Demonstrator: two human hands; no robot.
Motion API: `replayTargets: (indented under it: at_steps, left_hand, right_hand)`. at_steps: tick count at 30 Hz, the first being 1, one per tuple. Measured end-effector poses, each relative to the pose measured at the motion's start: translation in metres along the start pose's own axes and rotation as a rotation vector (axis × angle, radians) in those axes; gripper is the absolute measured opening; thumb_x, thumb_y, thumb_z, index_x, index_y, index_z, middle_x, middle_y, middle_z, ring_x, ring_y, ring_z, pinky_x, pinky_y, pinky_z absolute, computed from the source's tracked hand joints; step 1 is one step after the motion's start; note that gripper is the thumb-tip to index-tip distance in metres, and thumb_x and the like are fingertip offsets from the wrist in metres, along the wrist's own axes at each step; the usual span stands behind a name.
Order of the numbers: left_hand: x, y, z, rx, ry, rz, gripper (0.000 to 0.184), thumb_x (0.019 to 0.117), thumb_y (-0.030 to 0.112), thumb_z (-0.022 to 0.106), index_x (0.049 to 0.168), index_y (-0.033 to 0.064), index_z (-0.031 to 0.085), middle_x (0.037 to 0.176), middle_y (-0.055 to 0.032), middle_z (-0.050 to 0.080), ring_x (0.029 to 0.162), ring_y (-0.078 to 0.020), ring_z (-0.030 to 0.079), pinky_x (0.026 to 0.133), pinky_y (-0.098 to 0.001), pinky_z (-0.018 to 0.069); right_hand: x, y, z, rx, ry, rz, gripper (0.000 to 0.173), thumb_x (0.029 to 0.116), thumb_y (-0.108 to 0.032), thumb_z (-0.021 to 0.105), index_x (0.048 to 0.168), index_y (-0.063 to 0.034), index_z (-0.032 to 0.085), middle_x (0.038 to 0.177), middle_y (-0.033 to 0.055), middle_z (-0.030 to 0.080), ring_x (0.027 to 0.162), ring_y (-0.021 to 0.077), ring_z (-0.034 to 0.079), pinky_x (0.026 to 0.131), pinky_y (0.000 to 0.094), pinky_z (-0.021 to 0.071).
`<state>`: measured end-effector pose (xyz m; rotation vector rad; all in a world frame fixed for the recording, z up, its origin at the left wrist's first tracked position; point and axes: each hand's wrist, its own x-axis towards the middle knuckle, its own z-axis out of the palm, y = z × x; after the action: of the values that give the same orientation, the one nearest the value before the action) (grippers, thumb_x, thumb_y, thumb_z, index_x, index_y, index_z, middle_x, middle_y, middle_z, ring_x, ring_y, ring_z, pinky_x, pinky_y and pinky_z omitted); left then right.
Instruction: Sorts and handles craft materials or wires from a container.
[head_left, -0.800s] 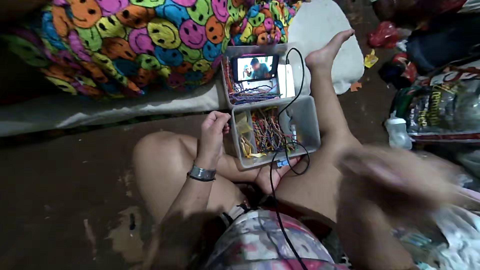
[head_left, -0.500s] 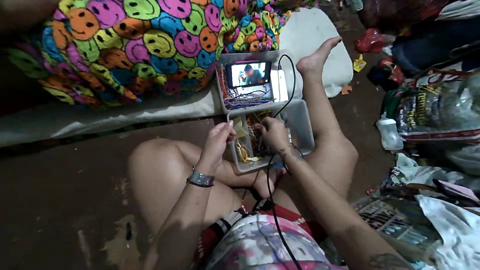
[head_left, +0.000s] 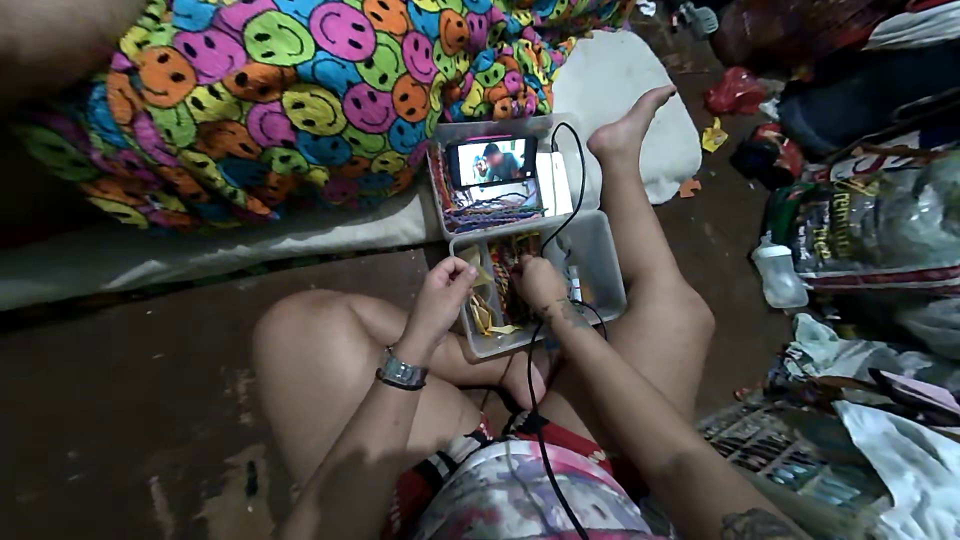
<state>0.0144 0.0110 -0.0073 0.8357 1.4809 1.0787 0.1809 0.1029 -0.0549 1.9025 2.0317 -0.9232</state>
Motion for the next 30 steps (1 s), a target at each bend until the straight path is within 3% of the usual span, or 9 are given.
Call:
replayTargets:
  at_steps: [4, 7, 9, 13, 15, 18, 22, 26, 30]
  left_hand:
    - [-0.002, -0.002, -0.001, 0.016, 0.027, 0.025, 0.008, 0.104, 0.009, 0.056, 0.101, 0.0037, 0.062, 0.086, -0.0016, 0.061, 0.074, -0.0061, 0.06, 0.071, -0.0214, 0.0525]
    - [-0.004, -0.003, 0.001, 0.003, 0.039, 0.099, 0.01, 0.1037, 0.006, 0.055, 0.109, 0.0028, 0.063, 0.091, -0.0026, 0.065, 0.073, -0.0058, 0.063, 0.068, -0.0204, 0.0547]
    - [-0.003, -0.005, 0.001, -0.012, 0.034, 0.168, 0.017, 0.1024, 0.005, 0.056, 0.118, 0.0039, 0.063, 0.102, -0.0027, 0.067, 0.076, -0.0054, 0.064, 0.068, -0.0209, 0.0557]
    - [0.001, -0.005, 0.002, 0.015, -0.035, 0.201, 0.037, 0.0983, 0.007, 0.064, 0.135, 0.0098, 0.06, 0.125, -0.0045, 0.061, 0.084, -0.0071, 0.063, 0.074, -0.0237, 0.0547]
    - [0.0, -0.007, 0.003, 0.058, -0.069, 0.236, 0.029, 0.0964, 0.007, 0.067, 0.125, 0.0081, 0.066, 0.122, -0.0041, 0.064, 0.088, -0.007, 0.063, 0.077, -0.0237, 0.0545]
    - [-0.002, -0.011, 0.002, 0.067, -0.072, 0.291, 0.01, 0.0959, 0.004, 0.067, 0.105, 0.0045, 0.07, 0.103, -0.0024, 0.067, 0.086, -0.0058, 0.064, 0.077, -0.0221, 0.0555]
    - [-0.003, -0.008, 0.003, 0.024, 0.011, 0.226, 0.005, 0.0987, 0.002, 0.062, 0.104, 0.0036, 0.063, 0.088, 0.0001, 0.065, 0.072, -0.0041, 0.062, 0.069, -0.0204, 0.0551]
    - [-0.002, -0.005, 0.007, -0.151, 0.145, 0.065, 0.004, 0.1027, 0.002, 0.055, 0.103, 0.0039, 0.059, 0.082, -0.0008, 0.062, 0.069, -0.0059, 0.061, 0.066, -0.0208, 0.0538]
    - [-0.002, -0.004, 0.007, -0.227, 0.065, 0.065, 0.006, 0.1011, 0.002, 0.057, 0.105, 0.0058, 0.059, 0.087, 0.0, 0.062, 0.073, -0.006, 0.062, 0.071, -0.0215, 0.0556]
  right_hand:
    - [-0.001, 0.005, -0.001, 0.087, 0.026, -0.066, 0.026, 0.1019, -0.016, 0.059, 0.121, -0.0004, 0.067, 0.122, 0.0228, 0.067, 0.116, 0.0393, 0.065, 0.097, 0.0583, 0.0516]
    - [-0.012, 0.012, -0.002, 0.25, 0.111, -0.183, 0.024, 0.1018, -0.014, 0.06, 0.117, 0.0027, 0.065, 0.109, 0.0229, 0.069, 0.102, 0.0378, 0.068, 0.091, 0.056, 0.054]
    - [-0.024, 0.012, -0.003, 0.331, 0.17, -0.318, 0.021, 0.1015, -0.012, 0.061, 0.116, 0.0021, 0.065, 0.106, 0.0199, 0.07, 0.093, 0.0329, 0.07, 0.086, 0.0517, 0.0562]
    - [-0.039, 0.009, 0.005, 0.388, 0.277, -0.623, 0.022, 0.0996, -0.01, 0.062, 0.116, 0.0007, 0.071, 0.109, 0.0162, 0.072, 0.093, 0.028, 0.071, 0.085, 0.0476, 0.0583]
    - [-0.045, 0.007, 0.011, 0.39, 0.305, -0.689, 0.022, 0.0979, -0.007, 0.062, 0.115, -0.0006, 0.073, 0.108, 0.0159, 0.073, 0.095, 0.028, 0.071, 0.087, 0.0471, 0.0588]
    - [-0.051, 0.003, 0.017, 0.386, 0.296, -0.705, 0.023, 0.0961, -0.004, 0.062, 0.114, -0.0002, 0.074, 0.105, 0.0165, 0.073, 0.1, 0.0305, 0.071, 0.092, 0.0485, 0.0563]
    - [-0.055, 0.002, 0.025, 0.394, 0.317, -0.721, 0.018, 0.0963, -0.006, 0.061, 0.105, -0.0023, 0.077, 0.101, 0.0124, 0.075, 0.1, 0.0293, 0.07, 0.094, 0.0489, 0.0542]
    - [-0.057, 0.0, 0.032, 0.3, 0.514, -0.827, 0.017, 0.0907, -0.005, 0.064, 0.1, -0.007, 0.078, 0.097, 0.0084, 0.075, 0.093, 0.0291, 0.07, 0.083, 0.0511, 0.0542]
    - [-0.055, 0.002, 0.034, 0.381, 0.501, -0.81, 0.019, 0.0931, -0.006, 0.061, 0.103, -0.0038, 0.077, 0.097, 0.0115, 0.074, 0.094, 0.0293, 0.07, 0.087, 0.0498, 0.0555]
